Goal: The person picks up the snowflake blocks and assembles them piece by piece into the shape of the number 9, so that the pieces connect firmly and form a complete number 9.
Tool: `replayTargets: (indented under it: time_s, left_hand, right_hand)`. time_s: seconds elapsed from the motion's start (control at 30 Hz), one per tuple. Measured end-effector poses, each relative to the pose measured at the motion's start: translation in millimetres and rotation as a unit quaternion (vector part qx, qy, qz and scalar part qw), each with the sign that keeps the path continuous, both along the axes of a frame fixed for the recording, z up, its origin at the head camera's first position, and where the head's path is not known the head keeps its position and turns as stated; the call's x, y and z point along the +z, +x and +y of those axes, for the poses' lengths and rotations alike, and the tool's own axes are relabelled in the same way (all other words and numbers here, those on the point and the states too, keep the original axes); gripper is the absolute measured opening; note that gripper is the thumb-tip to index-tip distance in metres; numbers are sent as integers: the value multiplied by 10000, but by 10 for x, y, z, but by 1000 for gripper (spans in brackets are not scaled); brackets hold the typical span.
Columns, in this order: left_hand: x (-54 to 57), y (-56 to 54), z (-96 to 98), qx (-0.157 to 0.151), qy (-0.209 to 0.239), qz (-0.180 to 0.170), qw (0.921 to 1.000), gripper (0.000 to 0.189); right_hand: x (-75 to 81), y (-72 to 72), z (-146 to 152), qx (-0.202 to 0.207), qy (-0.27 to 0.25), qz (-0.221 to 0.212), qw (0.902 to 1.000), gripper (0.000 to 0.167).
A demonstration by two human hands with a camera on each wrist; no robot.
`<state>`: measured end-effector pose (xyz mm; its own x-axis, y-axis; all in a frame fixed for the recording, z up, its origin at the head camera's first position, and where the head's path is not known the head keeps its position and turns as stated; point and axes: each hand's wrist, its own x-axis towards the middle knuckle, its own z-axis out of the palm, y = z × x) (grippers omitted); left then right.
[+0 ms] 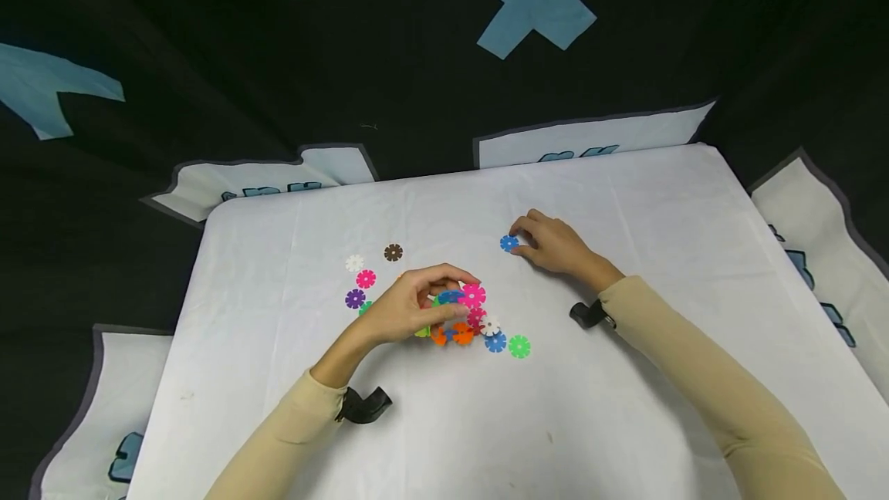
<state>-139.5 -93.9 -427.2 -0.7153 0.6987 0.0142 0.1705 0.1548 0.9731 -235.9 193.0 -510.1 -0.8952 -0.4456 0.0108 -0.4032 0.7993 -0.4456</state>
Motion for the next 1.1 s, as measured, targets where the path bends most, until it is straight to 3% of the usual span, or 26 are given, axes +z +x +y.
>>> replayTargets:
  time_s: [0.1, 0.2, 0.37, 0.47, 0.63, 0.73, 0.8, 0.97, 1.1]
  left_hand:
    - [-9, 8, -4, -19, 6, 36, 10000, 35]
    - [-10, 7, -3, -56, 14, 65, 10000, 35]
    - [-5, 7, -1, -73, -55, 121, 9999, 35]
    - [2, 8, 1, -45, -132, 227, 9996, 35]
    - [2, 11, 5, -76, -94, 190, 9997, 35]
    - [-6, 11, 7, -96, -50, 117, 9999, 36]
    - [-11, 5, 2, -113, 6, 66, 9999, 36]
    - [1, -24, -11, -120, 29, 67, 9999, 37]
    - [19, -29, -6, -135, 31, 20, 9999, 36]
  right_hand:
    - [-16, 7, -21, -120, -50, -90, 9999, 31]
    - [-20, 20, -26, -154, -105, -150, 9997, 37]
    - [5, 25, -35, 177, 13, -54, 9998, 49]
    - [9, 11, -52, 344, 78, 32, 9994, 38]
    - [21, 31, -56, 192, -294, -62, 9994, 24]
    - [112, 179, -42, 169, -801, 66, 9966, 15]
    - [242, 358, -55, 283, -1369, 214, 9899, 12]
    - [611, 851, -159, 1176, -2552, 849, 9559, 23]
    - [738, 1057, -228, 1610, -2772, 1211, 9395, 30]
